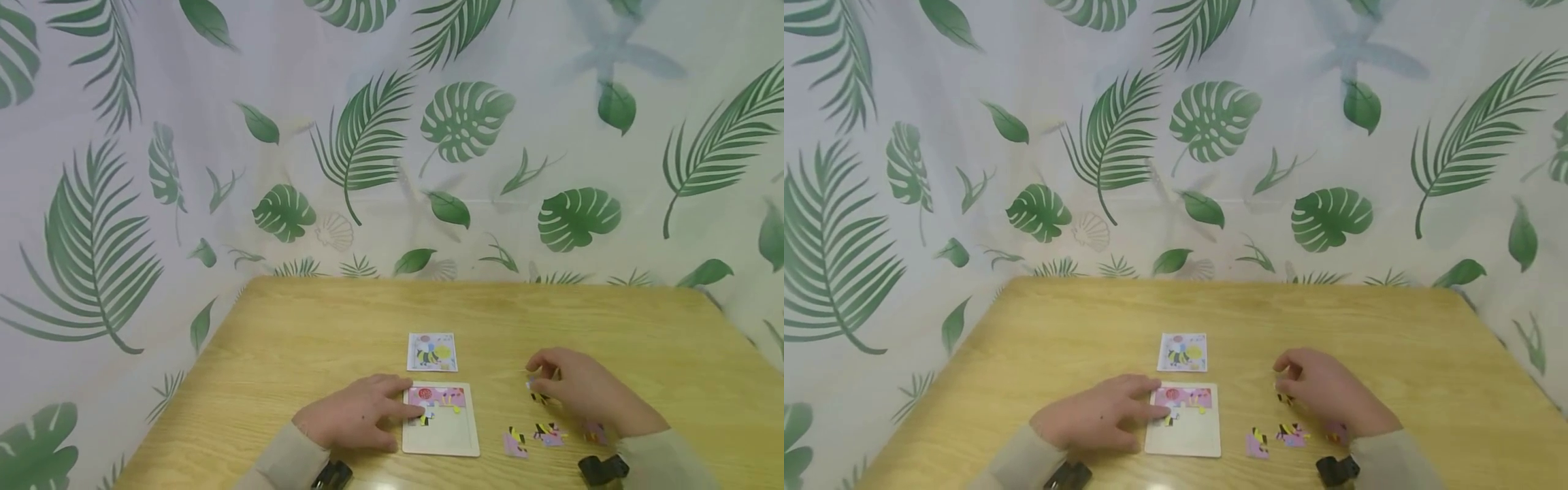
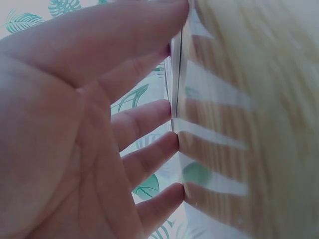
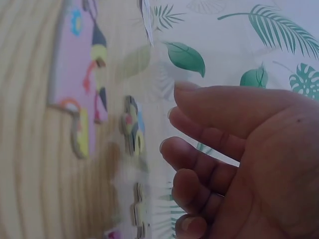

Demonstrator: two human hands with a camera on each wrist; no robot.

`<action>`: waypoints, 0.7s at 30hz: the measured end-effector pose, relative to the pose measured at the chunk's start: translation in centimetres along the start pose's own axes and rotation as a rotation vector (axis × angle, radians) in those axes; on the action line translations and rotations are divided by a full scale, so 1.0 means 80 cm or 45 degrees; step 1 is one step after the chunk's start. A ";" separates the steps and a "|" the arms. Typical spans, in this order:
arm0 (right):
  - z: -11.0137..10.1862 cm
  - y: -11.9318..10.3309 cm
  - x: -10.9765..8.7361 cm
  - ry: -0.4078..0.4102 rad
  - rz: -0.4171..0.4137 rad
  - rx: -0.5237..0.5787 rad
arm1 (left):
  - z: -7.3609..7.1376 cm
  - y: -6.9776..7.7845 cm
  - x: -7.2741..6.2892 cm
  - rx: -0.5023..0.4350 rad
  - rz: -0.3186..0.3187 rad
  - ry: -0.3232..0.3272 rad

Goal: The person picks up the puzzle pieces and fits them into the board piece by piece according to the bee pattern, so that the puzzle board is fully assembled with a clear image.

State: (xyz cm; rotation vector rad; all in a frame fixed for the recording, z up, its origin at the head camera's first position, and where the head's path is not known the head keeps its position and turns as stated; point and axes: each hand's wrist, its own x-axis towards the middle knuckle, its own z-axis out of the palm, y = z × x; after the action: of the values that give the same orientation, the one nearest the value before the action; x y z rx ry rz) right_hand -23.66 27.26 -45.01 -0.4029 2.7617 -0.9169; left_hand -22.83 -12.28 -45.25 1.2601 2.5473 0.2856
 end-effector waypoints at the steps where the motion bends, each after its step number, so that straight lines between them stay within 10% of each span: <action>1: -0.002 0.002 0.001 0.005 0.006 -0.004 | -0.001 0.000 0.000 -0.002 -0.002 -0.001; 21: -0.002 0.018 -0.005 0.020 -0.126 -0.165 | -0.004 0.002 -0.001 -0.010 -0.032 -0.012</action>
State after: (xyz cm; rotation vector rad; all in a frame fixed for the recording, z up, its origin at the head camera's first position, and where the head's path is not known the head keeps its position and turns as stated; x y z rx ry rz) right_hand -23.60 28.59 -45.76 -0.5612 2.8471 -0.7669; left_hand -22.78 -12.23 -44.88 1.2225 2.5499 0.2832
